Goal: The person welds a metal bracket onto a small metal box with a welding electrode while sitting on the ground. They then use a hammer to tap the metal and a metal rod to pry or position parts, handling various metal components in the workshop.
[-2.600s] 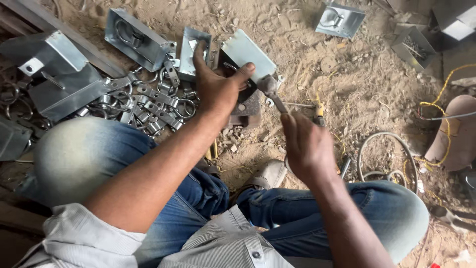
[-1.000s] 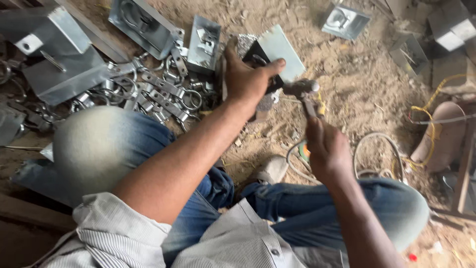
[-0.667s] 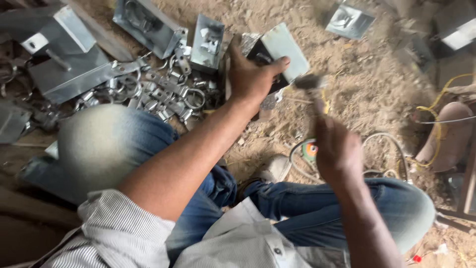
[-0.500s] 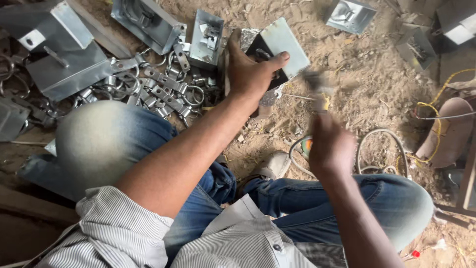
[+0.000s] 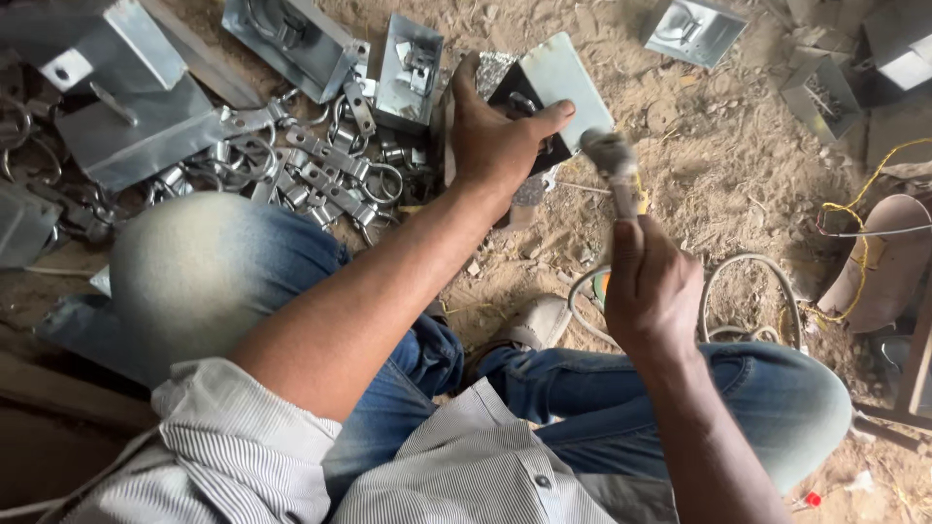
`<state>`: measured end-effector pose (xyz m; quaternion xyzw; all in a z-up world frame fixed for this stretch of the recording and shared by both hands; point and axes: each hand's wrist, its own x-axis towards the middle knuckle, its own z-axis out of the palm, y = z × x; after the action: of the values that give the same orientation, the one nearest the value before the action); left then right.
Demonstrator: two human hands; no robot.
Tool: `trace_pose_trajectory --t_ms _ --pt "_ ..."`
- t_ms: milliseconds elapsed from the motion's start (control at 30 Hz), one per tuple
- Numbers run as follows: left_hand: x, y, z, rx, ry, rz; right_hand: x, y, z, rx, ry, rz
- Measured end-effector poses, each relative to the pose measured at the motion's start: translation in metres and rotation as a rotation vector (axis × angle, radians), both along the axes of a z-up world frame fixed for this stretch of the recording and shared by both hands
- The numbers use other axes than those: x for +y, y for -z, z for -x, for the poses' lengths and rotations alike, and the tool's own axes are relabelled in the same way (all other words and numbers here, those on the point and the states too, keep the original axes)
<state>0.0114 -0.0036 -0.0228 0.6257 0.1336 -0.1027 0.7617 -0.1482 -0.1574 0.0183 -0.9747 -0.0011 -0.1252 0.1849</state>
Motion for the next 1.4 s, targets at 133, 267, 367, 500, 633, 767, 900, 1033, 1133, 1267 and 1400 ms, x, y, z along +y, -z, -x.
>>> trace_pose_trajectory --t_ms 133,267,367,500,633,767,900,1033,1133,1267,1400 --pt "-0.003 0.007 0.001 -0.041 -0.006 0.097 -0.003 0.006 -0.004 0.177 0.085 0.033" --pt "-0.001 0.009 0.000 -0.095 -0.044 -0.084 -0.006 0.010 0.001 0.048 0.054 -0.044" --pt "0.000 0.005 0.003 -0.062 -0.008 0.008 -0.003 0.015 0.002 0.054 0.073 -0.053" --pt "0.001 0.002 0.003 -0.086 -0.016 0.054 -0.009 0.017 -0.001 -0.028 0.024 -0.105" --pt "-0.002 0.008 0.000 -0.064 -0.024 -0.039 -0.017 0.021 -0.007 0.152 0.062 -0.096" --pt "0.003 0.008 0.001 -0.110 -0.015 0.013 -0.021 0.028 -0.014 -0.044 0.031 -0.191" --pt "0.003 0.003 0.001 -0.190 -0.049 -0.021 -0.023 0.048 -0.020 0.120 0.135 -0.133" --pt "0.008 0.001 0.008 -0.167 0.023 0.094 -0.015 0.054 -0.018 0.043 0.136 -0.258" --pt "0.013 0.005 0.020 -0.189 0.060 0.142 -0.016 0.047 -0.022 0.205 0.231 -0.277" --pt "0.016 0.029 0.043 -0.432 0.093 0.249 -0.010 0.044 -0.023 0.177 0.214 -0.385" --pt "0.003 0.058 0.051 -0.484 0.012 -0.079 -0.007 0.046 -0.024 0.135 0.203 -0.363"
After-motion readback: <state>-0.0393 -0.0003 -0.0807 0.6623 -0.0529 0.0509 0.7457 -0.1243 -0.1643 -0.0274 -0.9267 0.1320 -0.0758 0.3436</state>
